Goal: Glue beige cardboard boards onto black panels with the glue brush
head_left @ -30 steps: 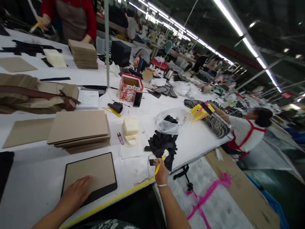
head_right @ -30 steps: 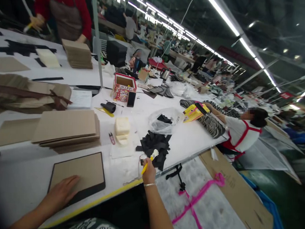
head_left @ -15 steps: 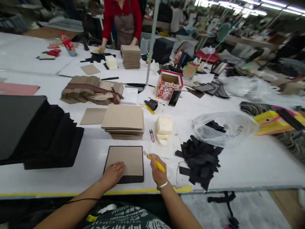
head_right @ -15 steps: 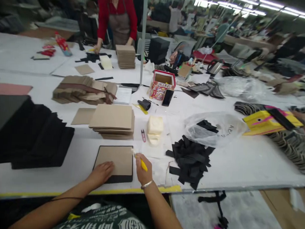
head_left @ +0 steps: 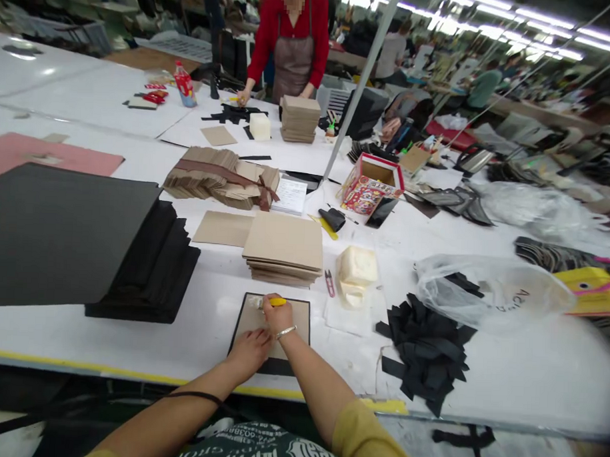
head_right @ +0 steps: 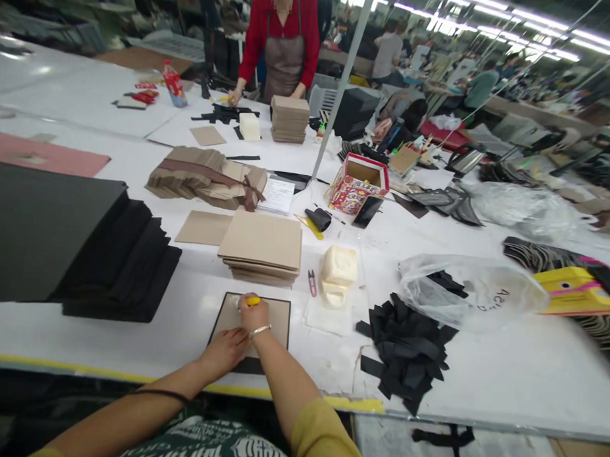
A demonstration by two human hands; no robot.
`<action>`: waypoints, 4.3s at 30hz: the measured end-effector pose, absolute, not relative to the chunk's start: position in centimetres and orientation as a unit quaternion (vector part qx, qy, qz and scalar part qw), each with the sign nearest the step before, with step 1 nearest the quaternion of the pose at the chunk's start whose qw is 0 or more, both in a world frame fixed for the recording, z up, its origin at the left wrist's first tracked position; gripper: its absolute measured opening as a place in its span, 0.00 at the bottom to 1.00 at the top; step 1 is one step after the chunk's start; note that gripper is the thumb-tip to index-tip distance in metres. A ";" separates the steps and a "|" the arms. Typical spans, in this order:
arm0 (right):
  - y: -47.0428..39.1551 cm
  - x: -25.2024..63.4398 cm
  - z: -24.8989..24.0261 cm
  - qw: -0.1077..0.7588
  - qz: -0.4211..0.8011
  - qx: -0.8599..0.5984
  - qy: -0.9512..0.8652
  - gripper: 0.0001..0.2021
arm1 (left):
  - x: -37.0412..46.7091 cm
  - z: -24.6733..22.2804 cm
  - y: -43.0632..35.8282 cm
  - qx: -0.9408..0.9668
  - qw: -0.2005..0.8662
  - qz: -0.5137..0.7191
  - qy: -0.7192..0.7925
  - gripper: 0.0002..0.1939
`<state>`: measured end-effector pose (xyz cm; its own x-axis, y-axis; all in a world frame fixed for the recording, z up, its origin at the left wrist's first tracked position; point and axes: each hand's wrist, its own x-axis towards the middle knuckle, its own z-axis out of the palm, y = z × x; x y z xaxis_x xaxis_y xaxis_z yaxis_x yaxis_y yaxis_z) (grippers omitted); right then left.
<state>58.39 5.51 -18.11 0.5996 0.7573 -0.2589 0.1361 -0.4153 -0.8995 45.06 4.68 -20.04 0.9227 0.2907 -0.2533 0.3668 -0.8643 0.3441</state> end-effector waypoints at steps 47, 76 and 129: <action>-18.4 80.0 -21.5 0.103 -0.069 -0.949 -0.290 0.09 | 44.5 -22.3 4.9 0.973 0.153 -0.084 0.150 0.22; -7.7 64.6 -14.9 0.374 0.038 -0.828 -0.417 0.10 | 44.7 -16.5 7.5 0.437 0.774 0.004 0.458 0.23; -2.3 67.2 -23.8 0.327 0.037 -0.876 -0.352 0.13 | 45.6 -21.8 13.7 0.773 0.279 0.058 0.567 0.17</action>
<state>67.16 -2.26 -23.77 0.7495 0.6408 0.1663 0.5928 -0.5378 -0.5995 45.62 13.71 -21.79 0.3503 0.9089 -0.2263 0.8440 -0.2016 0.4969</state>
